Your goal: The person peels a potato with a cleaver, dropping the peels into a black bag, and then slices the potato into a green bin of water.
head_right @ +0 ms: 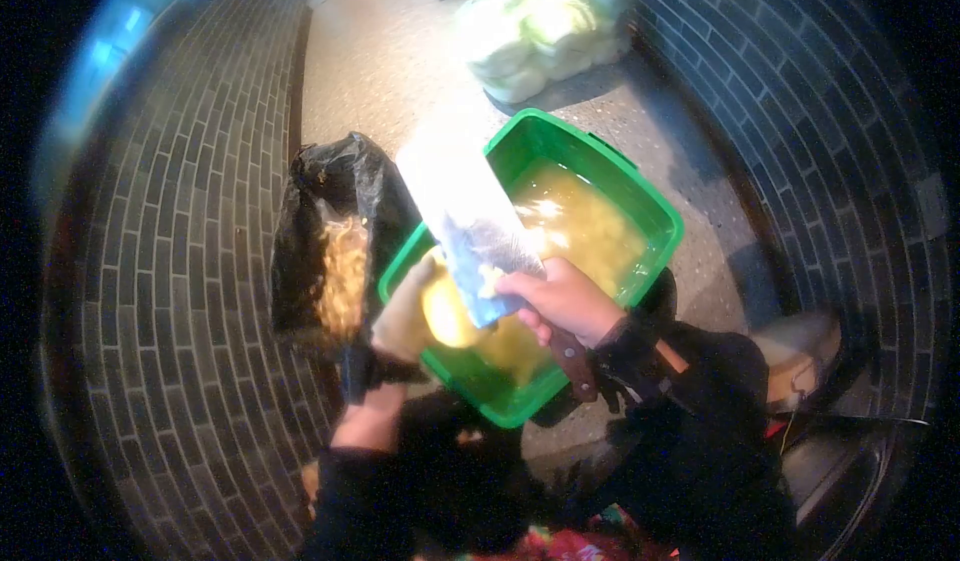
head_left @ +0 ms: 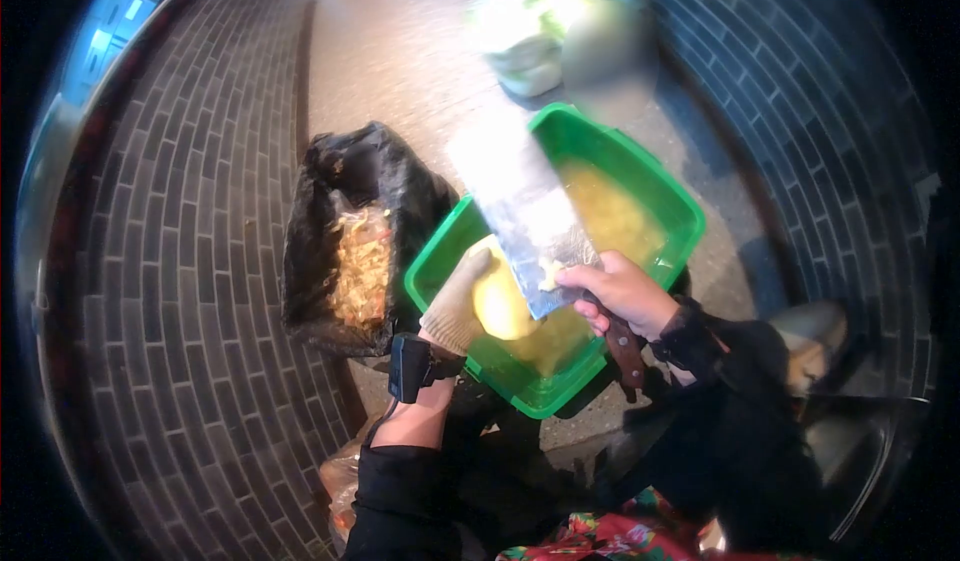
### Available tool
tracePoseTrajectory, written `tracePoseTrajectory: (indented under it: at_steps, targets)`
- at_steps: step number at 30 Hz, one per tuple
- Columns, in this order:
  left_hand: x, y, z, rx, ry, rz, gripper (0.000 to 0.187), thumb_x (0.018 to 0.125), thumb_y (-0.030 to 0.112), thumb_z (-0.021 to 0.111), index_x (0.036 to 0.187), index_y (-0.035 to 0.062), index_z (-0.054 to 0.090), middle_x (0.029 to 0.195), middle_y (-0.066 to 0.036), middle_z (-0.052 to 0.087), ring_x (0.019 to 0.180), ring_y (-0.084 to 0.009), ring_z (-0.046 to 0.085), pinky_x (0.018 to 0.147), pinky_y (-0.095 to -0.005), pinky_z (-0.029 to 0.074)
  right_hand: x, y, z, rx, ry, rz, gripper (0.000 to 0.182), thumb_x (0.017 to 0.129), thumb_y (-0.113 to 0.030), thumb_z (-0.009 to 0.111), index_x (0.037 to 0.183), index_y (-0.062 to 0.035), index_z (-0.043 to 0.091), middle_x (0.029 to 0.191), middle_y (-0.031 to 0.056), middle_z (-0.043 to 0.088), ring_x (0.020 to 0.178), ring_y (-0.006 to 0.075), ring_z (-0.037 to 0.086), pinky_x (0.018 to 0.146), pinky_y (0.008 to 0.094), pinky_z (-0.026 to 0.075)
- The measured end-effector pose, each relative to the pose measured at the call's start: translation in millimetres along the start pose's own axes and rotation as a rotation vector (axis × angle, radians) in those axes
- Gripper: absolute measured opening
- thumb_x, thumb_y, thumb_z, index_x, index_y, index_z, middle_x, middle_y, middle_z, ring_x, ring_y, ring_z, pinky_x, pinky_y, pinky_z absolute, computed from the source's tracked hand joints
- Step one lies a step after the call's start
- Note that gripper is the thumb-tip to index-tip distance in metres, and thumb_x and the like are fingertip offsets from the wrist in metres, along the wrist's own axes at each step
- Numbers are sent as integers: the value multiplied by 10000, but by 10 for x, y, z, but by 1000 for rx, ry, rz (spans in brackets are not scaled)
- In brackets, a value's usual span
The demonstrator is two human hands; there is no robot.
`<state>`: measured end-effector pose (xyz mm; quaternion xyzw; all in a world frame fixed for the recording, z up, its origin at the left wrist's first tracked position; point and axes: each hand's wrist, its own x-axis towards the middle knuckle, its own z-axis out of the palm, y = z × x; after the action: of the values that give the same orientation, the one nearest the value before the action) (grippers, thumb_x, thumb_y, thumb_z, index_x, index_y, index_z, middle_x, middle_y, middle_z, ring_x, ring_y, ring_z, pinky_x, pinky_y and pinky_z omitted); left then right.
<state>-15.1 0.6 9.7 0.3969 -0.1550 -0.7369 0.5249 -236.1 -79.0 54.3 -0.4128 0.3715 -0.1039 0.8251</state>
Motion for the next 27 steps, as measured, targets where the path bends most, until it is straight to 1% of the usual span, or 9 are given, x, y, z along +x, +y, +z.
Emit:
tracePoseTrajectory:
  at_steps: [4, 8, 13, 16, 18, 22, 24, 25, 27]
  targets:
    - [-39, 16, 190, -276, 158, 22, 534, 900, 210, 639, 1356, 21, 437, 1265, -147, 572, 1144, -238, 581, 1022, -391, 456, 22, 30, 9, -100, -82, 135, 251, 929, -257, 556, 931, -10, 602, 592, 1, 519, 415, 78, 464, 407, 234, 412]
    - [15, -149, 104, 170, 166, 211, 462, 895, 254, 619, 1267, 2, 514, 1122, -136, 643, 994, -259, 645, 887, -396, 523, 67, 153, 78, -126, -109, 96, 252, 921, -254, 542, 969, -11, 588, 617, 26, 552, 415, 94, 487, 392, 245, 415]
    - [36, -178, 142, -172, 117, 91, 401, 833, 186, 643, 1173, -17, 580, 1028, -132, 673, 958, -247, 659, 883, -385, 525, 49, 115, 127, -105, -50, -51, 232, 932, -230, 526, 1005, -15, 574, 633, 40, 577, 457, 122, 528, 439, 250, 446]
    - [49, -216, 112, -261, 107, 66, 385, 841, 148, 639, 1185, -8, 564, 1061, -112, 661, 967, -233, 658, 888, -373, 528, 89, 225, 97, -206, 165, -319, 169, 943, -147, 559, 1021, 3, 555, 718, 30, 576, 560, 77, 539, 505, 222, 476]
    - [58, -157, 201, -207, 225, 93, 382, 846, 128, 626, 1203, 23, 540, 1092, -92, 641, 996, -227, 645, 897, -383, 522, 148, 214, -46, -710, 420, -608, 144, 912, -119, 561, 969, 11, 585, 795, 53, 640, 675, 117, 612, 587, 243, 500]
    - [161, -261, 101, -136, 183, 219, 545, 816, 84, 643, 1321, 21, 451, 1164, -90, 599, 1107, -223, 574, 977, -368, 457, -214, -123, -11, -193, 688, -771, 39, 855, -31, 617, 890, -34, 600, 805, 10, 577, 717, 81, 552, 616, 264, 484]
    - [188, -286, 26, 315, 84, 505, 590, 802, 77, 655, 1348, 20, 437, 1208, -93, 586, 1119, -225, 569, 986, -359, 448, -748, -418, 165, -346, 1013, -1050, 74, 864, 9, 588, 913, -42, 569, 768, -2, 509, 668, 73, 502, 587, 251, 441]
    - [182, -239, 115, -19, 214, 284, 631, 783, 74, 675, 1362, 19, 431, 1228, -94, 583, 1121, -218, 567, 991, -348, 444, -1032, -559, 336, -183, 951, -1232, 78, 870, -3, 578, 932, -40, 551, 751, -2, 482, 650, 77, 478, 585, 249, 425]
    - [116, -223, 232, -33, 236, 350, 652, 757, 89, 709, 1347, 15, 442, 1196, -103, 596, 1103, -216, 572, 982, -340, 446, -1503, -743, 697, -13, 940, -1502, 84, 879, -32, 557, 953, -39, 519, 726, 4, 442, 615, 85, 433, 593, 247, 403]
